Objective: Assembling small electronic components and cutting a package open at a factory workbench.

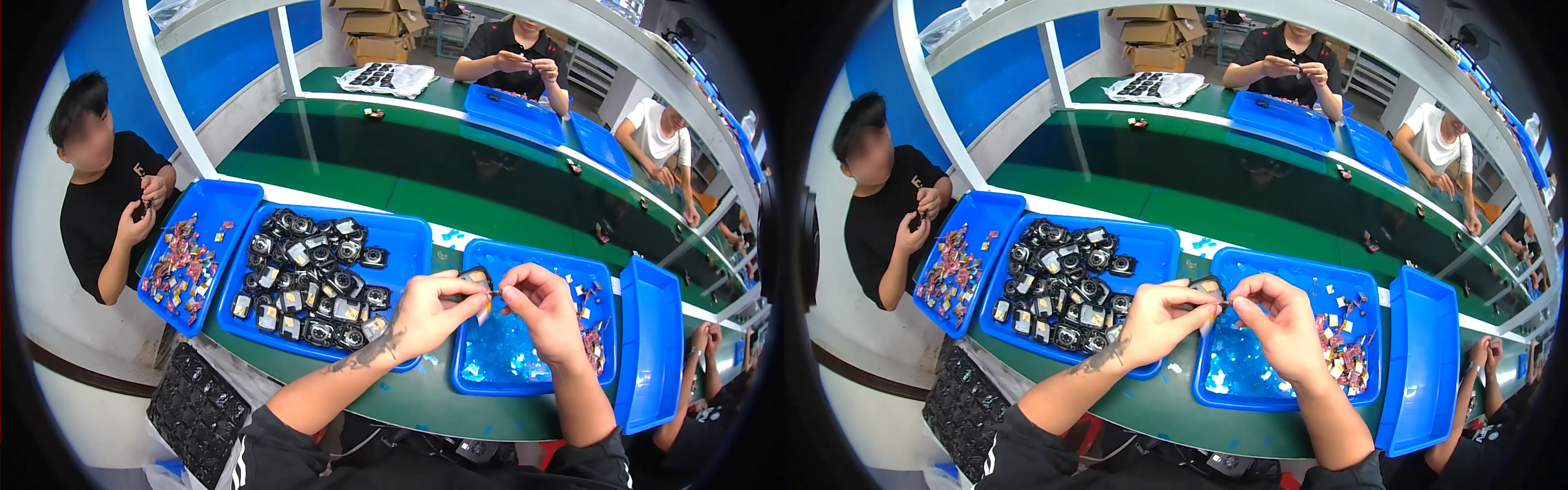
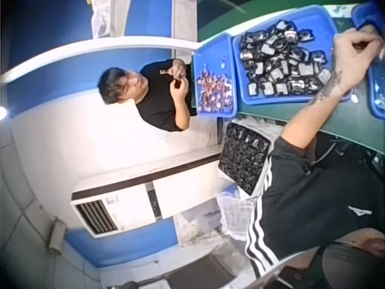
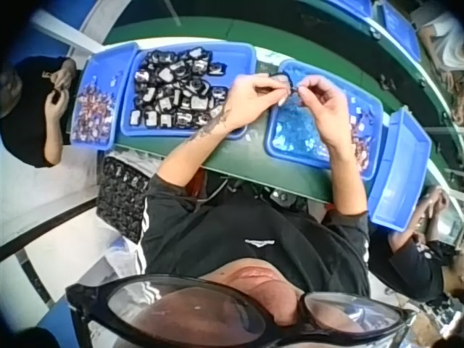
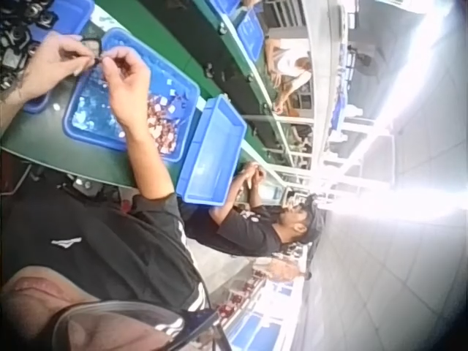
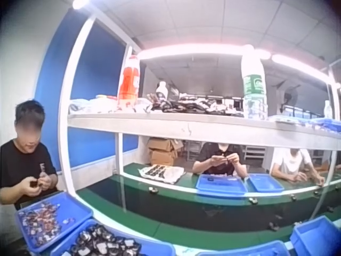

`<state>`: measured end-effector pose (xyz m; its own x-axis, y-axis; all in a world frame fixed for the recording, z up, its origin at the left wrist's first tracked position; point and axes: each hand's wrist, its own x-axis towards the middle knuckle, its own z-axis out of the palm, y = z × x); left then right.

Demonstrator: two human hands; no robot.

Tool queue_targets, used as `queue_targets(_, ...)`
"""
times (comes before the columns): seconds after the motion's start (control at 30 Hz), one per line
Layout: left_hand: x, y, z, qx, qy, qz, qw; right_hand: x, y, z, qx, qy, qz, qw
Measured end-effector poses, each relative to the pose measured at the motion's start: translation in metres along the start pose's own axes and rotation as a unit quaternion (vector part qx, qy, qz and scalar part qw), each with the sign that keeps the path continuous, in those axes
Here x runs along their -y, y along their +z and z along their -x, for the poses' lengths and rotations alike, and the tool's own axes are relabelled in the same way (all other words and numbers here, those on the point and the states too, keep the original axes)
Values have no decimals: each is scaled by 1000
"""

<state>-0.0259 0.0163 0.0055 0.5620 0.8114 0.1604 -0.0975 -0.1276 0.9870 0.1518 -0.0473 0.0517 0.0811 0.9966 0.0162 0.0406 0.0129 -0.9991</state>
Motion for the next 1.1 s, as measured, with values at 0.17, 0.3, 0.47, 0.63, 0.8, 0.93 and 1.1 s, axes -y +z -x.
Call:
queue_targets(0.17,-9,1,-1,30,-132,207,969,-4,13,3,-34,-92,8,995)
queue_targets(0.3,-9,1,-5,26,-153,203,967,1,12,3,-44,-103,68,991)
queue_targets(0.47,-9,-6,-4,35,-135,138,981,2,14,-3,-28,-102,58,993)
queue_targets(0.63,-14,-9,-3,48,-138,82,986,9,18,-1,-14,-89,127,988)
queue_targets(0.8,-3,-2,-4,48,-46,181,981,8,19,-4,-57,-69,98,991)
queue_targets(0.93,-6,1,-7,35,-27,188,981,9,19,-9,-70,-86,141,984)
queue_targets(1.1,0,-9,-10,7,-1,168,986,11,26,-20,-54,-87,143,984)
